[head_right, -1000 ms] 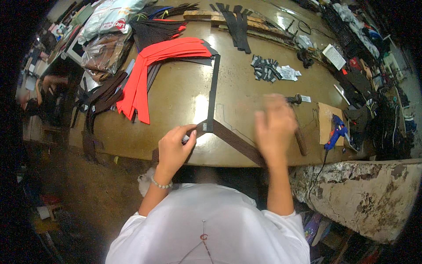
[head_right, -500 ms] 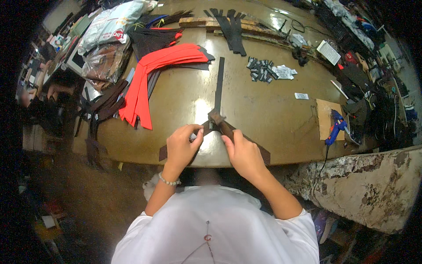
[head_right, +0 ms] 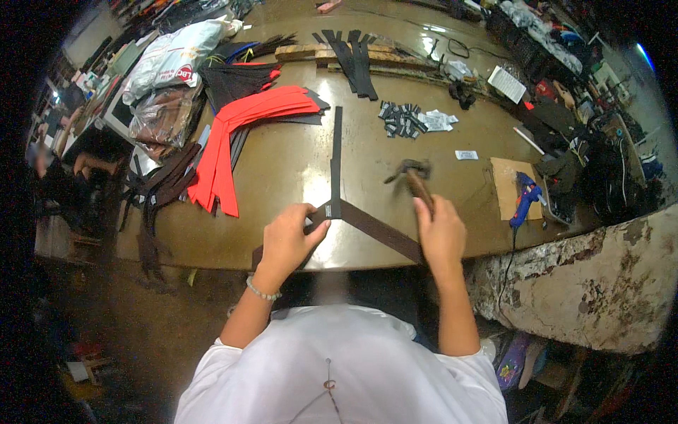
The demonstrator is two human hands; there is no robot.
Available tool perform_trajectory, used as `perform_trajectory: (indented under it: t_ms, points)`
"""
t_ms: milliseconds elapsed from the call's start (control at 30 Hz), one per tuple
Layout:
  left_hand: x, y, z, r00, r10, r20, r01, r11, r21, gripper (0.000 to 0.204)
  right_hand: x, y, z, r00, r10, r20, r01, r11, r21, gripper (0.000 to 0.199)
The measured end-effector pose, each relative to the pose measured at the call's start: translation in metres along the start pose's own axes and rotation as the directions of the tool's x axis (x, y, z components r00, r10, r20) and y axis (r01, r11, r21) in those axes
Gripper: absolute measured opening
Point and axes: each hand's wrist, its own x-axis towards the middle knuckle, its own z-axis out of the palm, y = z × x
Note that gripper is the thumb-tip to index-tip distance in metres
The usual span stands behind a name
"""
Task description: The person assembles fabric straps by applying hot glue to strap ends, attaching metal buckles, and securing them with a hammer. The person repeatedly picks up straps, applies glue, aligns buckles, and hammers them into place on a workbench.
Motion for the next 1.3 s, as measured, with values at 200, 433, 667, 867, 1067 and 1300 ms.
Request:
perform_trajectory:
  t_ms: [200, 433, 667, 867, 1067, 1300]
  points:
    - [-0.001, 0.017, -0.010, 0.992, 0.114, -0.055, -0.123, 0.967, -0.221, 0.015, 0.021, 0.022, -0.017, 0.995, -0.078, -0.054, 0.072, 0.992, -0.105, 0.032]
    - [-0.008, 0.021, 0.007, 0.934, -0.202, 0.295, 0.301, -0.001, -0.954, 0.022, 0.022, -0.101, 0.049, 0.795, -0.313, 0.520, -0.480, 0.200, 0.854, 0.030]
    - [-0.023, 0.030, -0.018, 0.989, -0.143, 0.027, 0.138, 0.862, -0.488, 0.019, 0.033, -0.103, 0.047, 0.674, -0.303, 0.674, -0.473, 0.524, 0.708, 0.023]
    - [0.007, 0.010, -0.034, 0.987, -0.098, -0.128, 0.074, 0.982, -0.176, 0.028, 0.029, -0.079, 0.051, 0.623, -0.330, 0.709, -0.560, 0.445, 0.699, 0.021]
    - [0.016, 0.001, -0.026, 0.971, -0.204, 0.128, 0.239, 0.883, -0.405, 0.023, 0.053, -0.078, 0.055, 0.442, -0.401, 0.803, -0.752, 0.323, 0.575, 0.045]
    - [0.013, 0.002, -0.012, 0.986, -0.164, 0.031, 0.166, 0.942, -0.291, 0.020, 0.069, -0.101, 0.048, 0.763, -0.551, 0.338, -0.046, 0.475, 0.879, 0.058]
